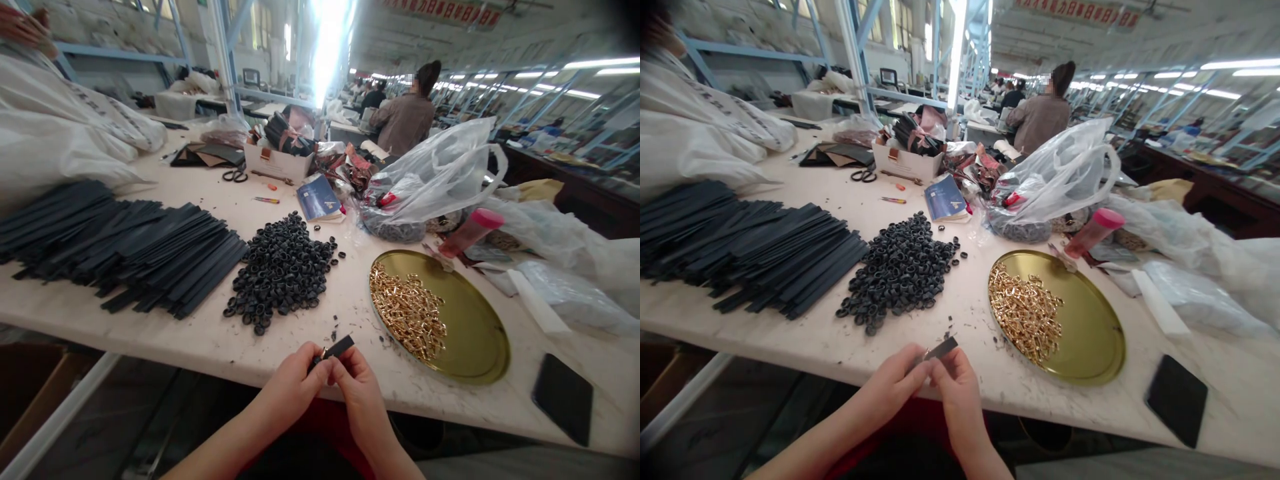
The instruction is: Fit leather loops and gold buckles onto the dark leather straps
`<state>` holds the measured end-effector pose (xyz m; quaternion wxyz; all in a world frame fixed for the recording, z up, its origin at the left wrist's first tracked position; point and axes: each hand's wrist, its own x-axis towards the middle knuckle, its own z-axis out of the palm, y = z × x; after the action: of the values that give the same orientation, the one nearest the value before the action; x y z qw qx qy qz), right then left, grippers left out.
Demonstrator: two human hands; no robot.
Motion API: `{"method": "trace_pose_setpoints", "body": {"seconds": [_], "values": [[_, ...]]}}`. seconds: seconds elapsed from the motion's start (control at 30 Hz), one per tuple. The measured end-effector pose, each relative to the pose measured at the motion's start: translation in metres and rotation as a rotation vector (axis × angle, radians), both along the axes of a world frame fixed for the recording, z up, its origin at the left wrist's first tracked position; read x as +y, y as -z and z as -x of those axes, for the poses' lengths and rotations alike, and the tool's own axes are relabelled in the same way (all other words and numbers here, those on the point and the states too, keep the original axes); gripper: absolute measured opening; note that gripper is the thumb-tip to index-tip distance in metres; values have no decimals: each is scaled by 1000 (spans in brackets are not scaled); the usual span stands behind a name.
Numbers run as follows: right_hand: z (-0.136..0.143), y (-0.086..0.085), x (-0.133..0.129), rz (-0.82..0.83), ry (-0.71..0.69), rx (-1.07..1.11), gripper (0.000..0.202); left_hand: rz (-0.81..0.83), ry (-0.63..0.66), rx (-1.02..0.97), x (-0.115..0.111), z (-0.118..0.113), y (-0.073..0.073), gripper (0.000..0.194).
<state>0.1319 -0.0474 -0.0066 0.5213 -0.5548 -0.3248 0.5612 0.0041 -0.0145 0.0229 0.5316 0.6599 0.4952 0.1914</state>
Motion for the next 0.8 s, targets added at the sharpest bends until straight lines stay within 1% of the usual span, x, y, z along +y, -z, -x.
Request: {"method": "trace_pose_setpoints", "body": {"seconds": [0.07,0.13,0.23,0.27,0.3,0.37,0.43,0.47,0.5,0.53,0.63,0.7,0.77,0.8], "values": [[1,2,1,17,1,-30,22,53,-4,-45,3,0,4,22],[0,3,3,47,-3,5,22,178,-10,-102,6,-1,8,22],[-1,5,8,91,-59,70,22,345,-57,-180,11,-4,13,24],[-1,5,9,88,-71,39,22,368,-70,-199,11,-5,15,24],[-2,6,10,69,-74,-35,21,379,-78,-206,12,-5,16,25],[-3,7,9,-19,-59,-269,18,347,-92,-176,11,-6,20,26],[-5,8,8,-123,-55,-477,12,228,-112,-97,8,-5,22,25],[-7,7,8,-150,-58,-532,11,156,-118,-55,7,-4,22,24],[-8,6,7,-149,-73,-542,10,97,-113,-23,6,-3,21,23],[-10,5,7,-119,-98,-506,11,65,-91,-7,5,-1,19,23],[-14,-4,5,9,-213,-268,17,105,-4,-33,3,3,12,24],[-17,-10,4,-21,-291,-199,18,163,-1,-74,4,5,8,26],[-21,-16,7,-119,-375,-255,17,220,-51,-126,5,7,5,24],[-24,-18,10,-152,-443,-289,18,237,-75,-166,6,8,5,22]]}}
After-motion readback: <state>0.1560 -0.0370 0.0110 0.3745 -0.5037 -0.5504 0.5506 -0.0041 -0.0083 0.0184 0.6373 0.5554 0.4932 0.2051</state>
